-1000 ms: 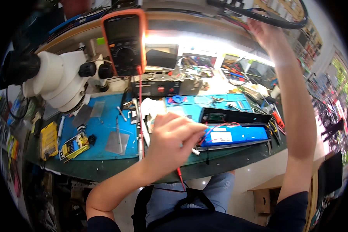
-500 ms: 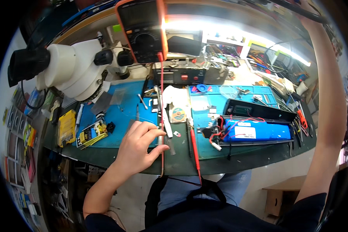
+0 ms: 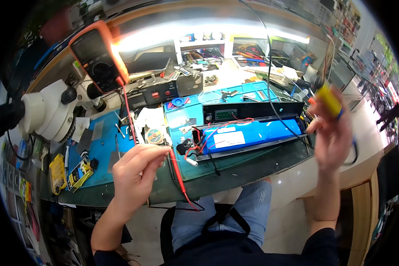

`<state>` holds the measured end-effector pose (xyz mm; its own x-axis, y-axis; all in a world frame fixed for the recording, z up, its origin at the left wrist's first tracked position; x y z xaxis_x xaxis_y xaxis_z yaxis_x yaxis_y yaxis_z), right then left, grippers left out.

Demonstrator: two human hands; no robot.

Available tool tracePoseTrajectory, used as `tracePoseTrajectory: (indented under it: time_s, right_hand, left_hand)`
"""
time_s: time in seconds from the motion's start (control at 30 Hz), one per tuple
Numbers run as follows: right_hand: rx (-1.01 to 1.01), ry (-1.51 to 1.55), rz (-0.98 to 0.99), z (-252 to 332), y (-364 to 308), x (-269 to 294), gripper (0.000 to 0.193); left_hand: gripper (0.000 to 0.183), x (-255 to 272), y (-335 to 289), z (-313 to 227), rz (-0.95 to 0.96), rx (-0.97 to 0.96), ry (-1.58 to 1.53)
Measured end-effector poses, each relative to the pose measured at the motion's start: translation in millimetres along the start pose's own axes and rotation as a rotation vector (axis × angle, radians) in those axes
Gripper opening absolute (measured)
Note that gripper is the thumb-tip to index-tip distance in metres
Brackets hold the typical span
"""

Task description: The person strips the insulation from red and black wires and solders them to a connector on a blue battery pack. They use a soldering iron and a multimeter to test the connections. The person then secures the wires with heat shrink tubing and performs a final continuity check.

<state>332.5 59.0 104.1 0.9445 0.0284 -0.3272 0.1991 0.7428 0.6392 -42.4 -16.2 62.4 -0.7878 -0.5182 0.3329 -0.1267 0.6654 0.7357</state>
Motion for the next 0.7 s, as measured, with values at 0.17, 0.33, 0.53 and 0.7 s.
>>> tracePoseTrajectory:
  time_s: [0.17, 0.33, 0.53, 0.7]
  right_hand:
    - [-0.031, -0.123, 0.054, -32.5, -90.6, 3.8, 0.035]
    - [0.015, -0.251, -0.071, -60.8, -114.7, -7.5, 0.042]
    - [0.247, -0.237, -0.178, -78.0, -118.1, -3.2, 0.034]
    - [0.024, -0.146, -0.262, -84.6, -119.3, -0.2, 0.032]
  left_hand:
    - [0.015, -38.3, 13.2, -6.2, 0.109, -0.072, -0.043]
    - [0.019, -68.2, 34.5, -21.9, 0.161, -0.257, -0.013]
    - [0.023, -78.9, 36.7, -13.3, 0.190, -0.317, 0.087]
    - [0.024, -71.9, 35.0, -9.9, 0.152, -0.316, 0.079]
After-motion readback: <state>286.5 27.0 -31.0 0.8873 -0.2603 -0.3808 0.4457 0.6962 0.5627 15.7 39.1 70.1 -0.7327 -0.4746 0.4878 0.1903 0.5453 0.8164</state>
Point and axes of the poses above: each hand's wrist, its own y-axis towards the middle knuckle, its own x-axis out of the back of the hand, z = x × y, the point moved 6 cm from there along y, towards the middle knuckle, and after that the axes turned 14 degrees about -z, right-handed, at the moved point
